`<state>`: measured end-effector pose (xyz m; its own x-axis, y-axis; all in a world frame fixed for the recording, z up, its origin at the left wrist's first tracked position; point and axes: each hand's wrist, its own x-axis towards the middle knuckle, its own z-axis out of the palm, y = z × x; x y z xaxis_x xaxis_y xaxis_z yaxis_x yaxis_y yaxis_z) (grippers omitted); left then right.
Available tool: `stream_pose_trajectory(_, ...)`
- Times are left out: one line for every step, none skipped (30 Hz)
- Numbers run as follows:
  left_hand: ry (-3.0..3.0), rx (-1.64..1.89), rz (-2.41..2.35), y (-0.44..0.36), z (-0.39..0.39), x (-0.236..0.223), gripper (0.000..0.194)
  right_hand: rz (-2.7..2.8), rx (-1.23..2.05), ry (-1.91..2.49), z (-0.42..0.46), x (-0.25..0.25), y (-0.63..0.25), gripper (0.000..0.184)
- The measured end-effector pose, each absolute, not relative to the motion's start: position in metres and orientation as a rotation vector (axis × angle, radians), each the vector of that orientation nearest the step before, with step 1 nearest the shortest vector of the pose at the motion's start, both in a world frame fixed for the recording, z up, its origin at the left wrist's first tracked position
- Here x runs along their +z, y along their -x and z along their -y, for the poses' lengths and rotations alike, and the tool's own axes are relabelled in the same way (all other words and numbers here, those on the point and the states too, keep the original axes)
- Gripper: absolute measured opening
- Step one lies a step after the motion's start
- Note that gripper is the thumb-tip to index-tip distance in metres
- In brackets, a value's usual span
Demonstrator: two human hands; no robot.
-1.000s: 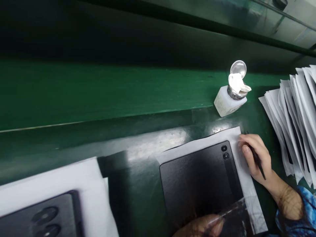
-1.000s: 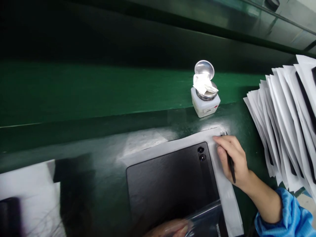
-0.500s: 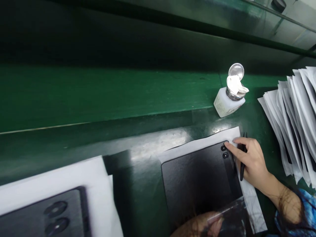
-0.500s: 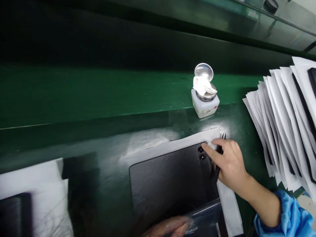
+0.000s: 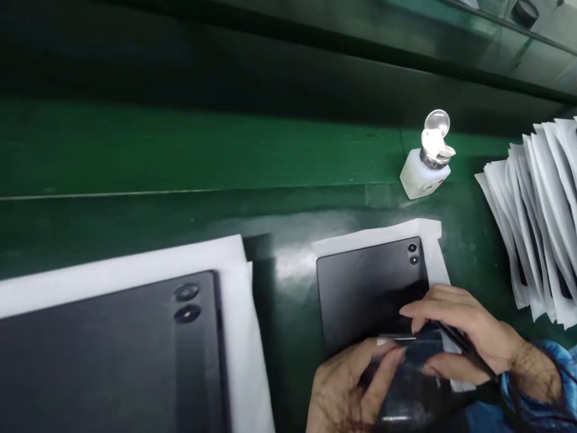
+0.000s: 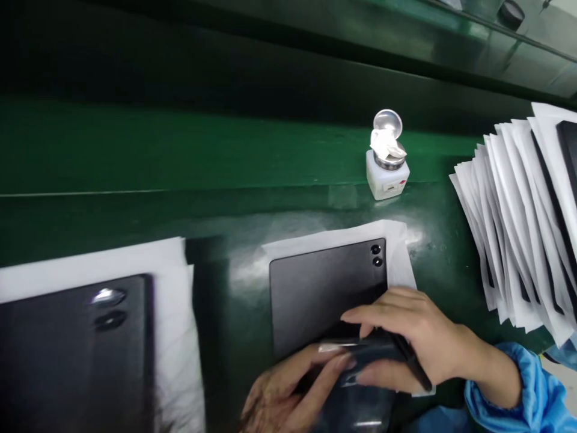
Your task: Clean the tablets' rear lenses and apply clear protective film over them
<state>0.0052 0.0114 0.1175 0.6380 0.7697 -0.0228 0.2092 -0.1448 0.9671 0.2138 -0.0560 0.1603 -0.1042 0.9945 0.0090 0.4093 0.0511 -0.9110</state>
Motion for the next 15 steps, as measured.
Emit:
stream_pose_trajectory(-1.678,0.596,-0.801,-0.005,-0.012,0.118,0.017,1.644,1.038,1.437,0.058,0.162,-0.21,0.044)
stream_pose_trajectory(-1.668,0.576,-0.797,-0.005,-0.012,0.119,0.019,1.66,1.028,1.451,0.059,0.162,-0.206,0.043)
stream_pose_trajectory(-1.651,0.546,-0.804,-0.006,-0.013,0.12,0.021,1.665,1.001,1.475,0.06,0.162,-0.204,0.042)
stream_pose_trajectory(-1.633,0.513,-0.8,-0.006,-0.013,0.122,0.021,1.669,0.967,1.503,0.061,0.162,-0.203,0.042)
stream_pose_trajectory(-1.611,0.481,-0.792,-0.006,-0.014,0.124,0.021,1.67,0.933,1.534,0.061,0.163,-0.203,0.044)
stream_pose_trajectory(-1.586,0.457,-0.783,-0.007,-0.015,0.127,0.02,1.671,0.906,1.564,0.061,0.163,-0.203,0.046)
stream_pose_trajectory(-1.562,0.451,-0.773,-0.008,-0.016,0.129,0.02,1.675,0.889,1.588,0.061,0.164,-0.205,0.049)
stream_pose_trajectory(-1.541,0.468,-0.77,-0.009,-0.016,0.132,0.02,1.682,0.887,1.596,0.061,0.165,-0.206,0.051)
stream_pose_trajectory(-1.525,0.486,-0.77,-0.01,-0.017,0.134,0.019,1.687,0.905,1.587,0.061,0.166,-0.207,0.052)
stream_pose_trajectory(-1.512,0.499,-0.771,-0.012,-0.017,0.135,0.018,1.686,0.943,1.567,0.062,0.167,-0.207,0.051)
stream_pose_trajectory(-1.503,0.509,-0.779,-0.013,-0.017,0.136,0.018,1.676,0.983,1.542,0.062,0.167,-0.207,0.048)
stream_pose_trajectory(-1.5,0.511,-0.784,-0.013,-0.017,0.136,0.018,1.657,1.01,1.519,0.063,0.166,-0.207,0.046)
stream_pose_trajectory(-1.505,0.511,-0.789,-0.013,-0.017,0.135,0.016,1.627,1.02,1.5,0.063,0.165,-0.206,0.043)
stream_pose_trajectory(-1.504,0.502,-0.795,-0.013,-0.015,0.134,0.013,1.587,1.021,1.49,0.064,0.163,-0.206,0.042)
stream_pose_trajectory(-1.477,0.497,-0.796,-0.012,-0.014,0.131,0.009,1.541,1.019,1.484,0.064,0.162,-0.205,0.04)
